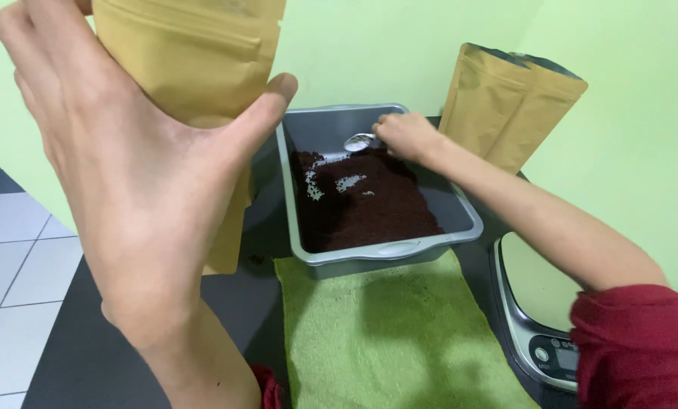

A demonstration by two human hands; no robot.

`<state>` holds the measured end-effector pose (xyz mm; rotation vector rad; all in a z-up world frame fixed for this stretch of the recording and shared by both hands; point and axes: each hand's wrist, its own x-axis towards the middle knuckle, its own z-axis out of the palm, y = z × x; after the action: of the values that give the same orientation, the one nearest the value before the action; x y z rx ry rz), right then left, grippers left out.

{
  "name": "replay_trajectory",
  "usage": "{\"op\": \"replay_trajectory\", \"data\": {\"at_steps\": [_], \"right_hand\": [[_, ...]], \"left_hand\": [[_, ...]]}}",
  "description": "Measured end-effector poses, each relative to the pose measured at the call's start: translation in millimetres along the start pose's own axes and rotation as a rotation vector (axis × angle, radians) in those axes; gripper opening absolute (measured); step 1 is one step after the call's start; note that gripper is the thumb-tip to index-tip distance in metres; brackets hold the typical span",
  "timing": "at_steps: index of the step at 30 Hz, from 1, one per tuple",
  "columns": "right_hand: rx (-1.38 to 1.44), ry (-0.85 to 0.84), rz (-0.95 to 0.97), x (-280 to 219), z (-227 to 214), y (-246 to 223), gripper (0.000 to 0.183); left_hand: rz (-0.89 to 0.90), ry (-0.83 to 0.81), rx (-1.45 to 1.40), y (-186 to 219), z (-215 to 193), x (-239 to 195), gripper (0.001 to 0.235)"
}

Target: The person scoops coffee powder from a tray into a pouch, weighs the pouch on a digital scale, and seals the pouch by hand.

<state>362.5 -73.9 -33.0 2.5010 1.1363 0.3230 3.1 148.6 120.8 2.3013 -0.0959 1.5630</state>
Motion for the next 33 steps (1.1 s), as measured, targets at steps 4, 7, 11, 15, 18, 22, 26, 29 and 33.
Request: {"op": "replay_trajectory", "data": {"at_steps": [4,7,11,15,18,22,26,29,33], "right_hand": [[0.009,-0.164,0.109,16.6,20.6,-29.5,0.005],[0.397,-0.096,-0.098,3.4,2.3,-40.3,0.016],[0.356,-0.066,-0.264,-30.2,-44.8,-31.9,0.022],[0.399,-0.248,-0.085,-57.9,-93.5,-35.3,0.02],[0.441,-0.495,-0.012,-56.1,-80.8,-60.1,0.027],[0.304,-0.429,0.009,-44.1,-63.1,-60.7,0.026],[0.359,-0.392,0.118,-37.7,-89.5,-42.5,0.029],[0.38,-0.385,0.143,-22.4,-76.8,-47.5,0.032],[0.382,-0.427,0.135,-16.9,-39.0,-65.1,0.029]], "left_hand": [[-0.041,-0.027,0.025,3.1,5.1,3.6,0.09],[-0.08,-0.051,0.019,4.6,5.9,2.6,0.094],[-0.05,-0.063,0.008,3.4,8.2,2.4,0.096],[0.017,-0.057,-0.011,2.6,12.5,2.2,0.097],[0.03,-0.063,-0.015,3.2,14.8,2.3,0.1],[0.01,-0.074,-0.011,5.1,13.5,2.0,0.102],[0.004,-0.068,-0.028,6.4,11.7,2.6,0.099],[0.006,-0.062,-0.022,5.1,13.3,3.4,0.097],[-0.01,-0.076,-0.031,7.3,13.8,2.9,0.097]]}}
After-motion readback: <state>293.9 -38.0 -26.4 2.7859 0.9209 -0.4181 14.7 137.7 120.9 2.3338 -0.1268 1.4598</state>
